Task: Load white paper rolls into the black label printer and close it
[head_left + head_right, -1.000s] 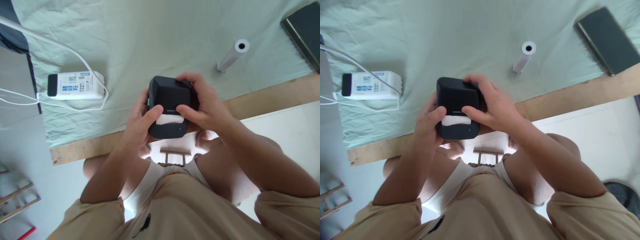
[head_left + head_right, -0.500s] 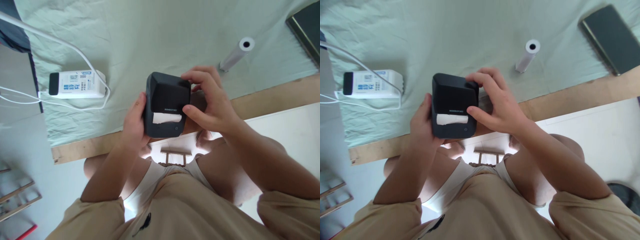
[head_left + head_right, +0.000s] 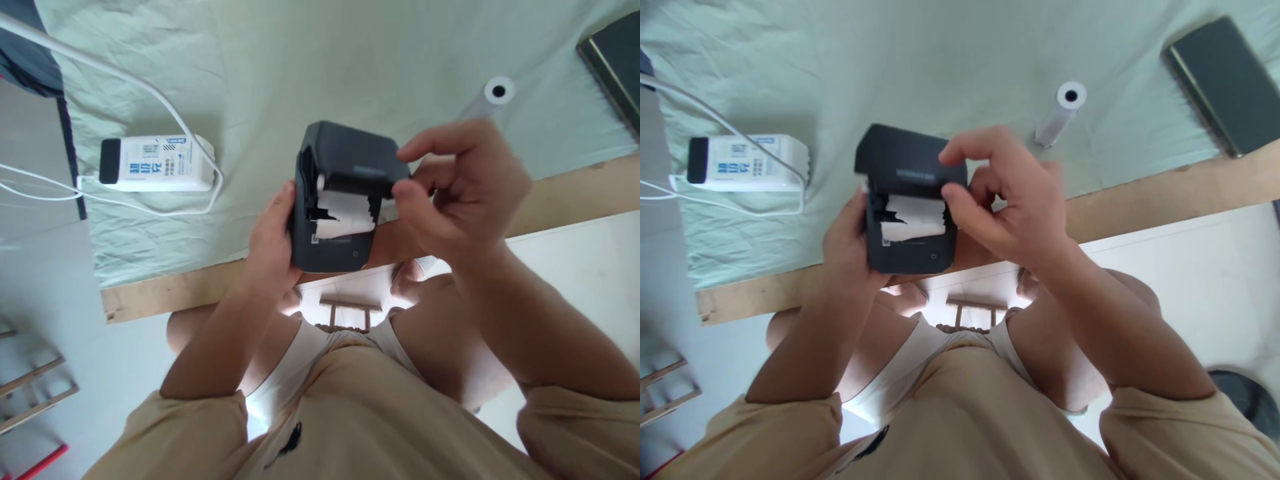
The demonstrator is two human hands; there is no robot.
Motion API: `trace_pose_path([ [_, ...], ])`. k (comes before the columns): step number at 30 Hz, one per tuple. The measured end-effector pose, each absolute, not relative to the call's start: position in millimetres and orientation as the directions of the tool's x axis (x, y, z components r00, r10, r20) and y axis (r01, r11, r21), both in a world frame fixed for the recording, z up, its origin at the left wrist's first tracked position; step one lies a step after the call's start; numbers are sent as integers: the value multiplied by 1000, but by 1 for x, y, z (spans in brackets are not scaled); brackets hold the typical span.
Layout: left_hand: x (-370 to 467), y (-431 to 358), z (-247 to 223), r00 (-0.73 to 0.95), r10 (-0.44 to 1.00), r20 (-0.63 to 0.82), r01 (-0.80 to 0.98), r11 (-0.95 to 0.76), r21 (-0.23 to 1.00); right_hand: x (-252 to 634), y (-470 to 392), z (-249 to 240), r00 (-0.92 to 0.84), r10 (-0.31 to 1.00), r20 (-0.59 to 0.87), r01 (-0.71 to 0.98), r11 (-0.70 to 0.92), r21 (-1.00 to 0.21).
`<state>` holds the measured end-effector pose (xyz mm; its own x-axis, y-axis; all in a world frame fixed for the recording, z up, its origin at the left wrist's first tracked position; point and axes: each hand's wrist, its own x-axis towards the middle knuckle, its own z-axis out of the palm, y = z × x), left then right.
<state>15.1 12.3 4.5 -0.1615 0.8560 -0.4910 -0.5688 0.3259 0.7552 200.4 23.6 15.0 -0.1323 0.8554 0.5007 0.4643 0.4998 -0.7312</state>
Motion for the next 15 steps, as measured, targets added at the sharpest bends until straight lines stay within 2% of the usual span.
trace_pose_path([
  [4,14,12,6,-115,849,-516,-591,359,722,194,28,31,22,876,482,451,421,-787],
  [7,16,14,10,-102,851,-516,-559,380,737,192,33,36,9,876,482,518,409,-751],
  [10,17,14,16,-51,878,-475,-495,391,776,188,35,38,-174,879,445,705,427,-567],
  [13,15,11,17,21,904,-427,-475,385,791,184,37,41,-338,914,224,830,402,-386],
  [15,11,9,16,50,911,-409,-446,387,807,182,40,42,-394,916,80,855,397,-334],
])
